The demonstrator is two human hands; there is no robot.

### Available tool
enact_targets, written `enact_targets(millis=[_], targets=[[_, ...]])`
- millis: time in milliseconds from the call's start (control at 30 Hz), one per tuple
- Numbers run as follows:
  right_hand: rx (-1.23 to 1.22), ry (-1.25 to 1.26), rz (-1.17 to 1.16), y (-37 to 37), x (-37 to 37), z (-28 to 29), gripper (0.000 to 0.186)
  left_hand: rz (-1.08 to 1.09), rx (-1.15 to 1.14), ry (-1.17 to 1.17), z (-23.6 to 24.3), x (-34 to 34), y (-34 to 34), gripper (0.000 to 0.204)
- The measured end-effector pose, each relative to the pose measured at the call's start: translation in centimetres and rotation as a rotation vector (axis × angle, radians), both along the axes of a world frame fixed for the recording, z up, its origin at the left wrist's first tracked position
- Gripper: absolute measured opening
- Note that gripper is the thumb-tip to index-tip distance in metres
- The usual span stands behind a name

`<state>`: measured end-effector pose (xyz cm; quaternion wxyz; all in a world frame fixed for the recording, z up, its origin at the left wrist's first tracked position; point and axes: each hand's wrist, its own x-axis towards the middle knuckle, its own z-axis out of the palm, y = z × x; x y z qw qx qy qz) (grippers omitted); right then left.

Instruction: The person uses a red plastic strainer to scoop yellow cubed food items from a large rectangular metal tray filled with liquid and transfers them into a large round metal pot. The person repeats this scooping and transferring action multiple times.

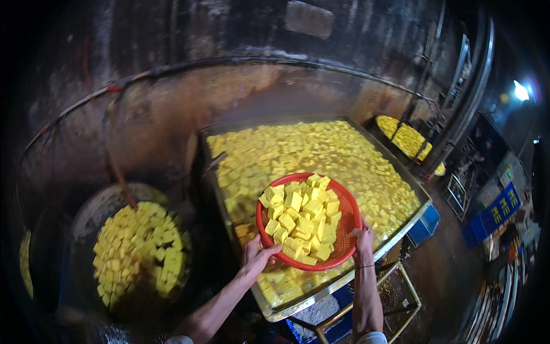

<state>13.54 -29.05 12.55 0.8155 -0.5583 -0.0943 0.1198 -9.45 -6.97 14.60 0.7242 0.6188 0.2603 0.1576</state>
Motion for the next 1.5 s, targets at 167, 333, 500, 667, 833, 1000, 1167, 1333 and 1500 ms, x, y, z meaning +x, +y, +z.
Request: enact_targets(millis=[167, 333, 500, 667, 833, 1000, 1167, 1333, 1500], targets=[[0.025, -0.061, 0.167, 8.1, -7.0, 5.6, 0.058, 0.188, -0.036, -0.167, 5.2, -12.3, 3.8, 0.035], [0.041, -0.050, 0.355, 17.2, -19.1, 13.0, 0.065, 0.384, -0.193, -0.220, 7.8, -24.2, 7.2, 0.036], [-0.152, -0.115, 0.439, 25.4, -23.9, 12.9, 0.068, 0.560, -0.377, -0.285, 7.8, -32.8, 11.4, 0.041], [-0.196, -0.124, 0.555, 32.5, -30.7, 11.7, 0.065, 0.712, -0.527, -0.260, 3.5, -38.1, 13.5, 0.037], [-0.315, -0.141, 0.601, 35.8, -32.8, 12.4, 0.065, 0.709, -0.727, -0.239, -0.5, -38.7, 14.0, 0.040], [-0.549, -0.360, 0.601, 38.1, -32.1, 14.5, 0.064, 0.738, -0.981, -0.297, -1.4, -35.4, 13.5, 0.041], [-0.666, -0.742, 0.692, 43.6, -34.9, 16.6, 0.049, 0.714, -1.308, -0.441, -5.4, -31.2, 13.0, 0.035], [-1.132, -1.274, 0.644, 51.1, -42.8, 15.8, 0.034, 0.553, -1.608, -0.801, -7.8, -28.9, 11.8, 0.022], [-1.350, -1.466, 0.541, 54.1, -53.4, 15.4, 0.029, 0.174, -1.751, -1.116, -8.6, -26.3, 11.5, 0.018]])
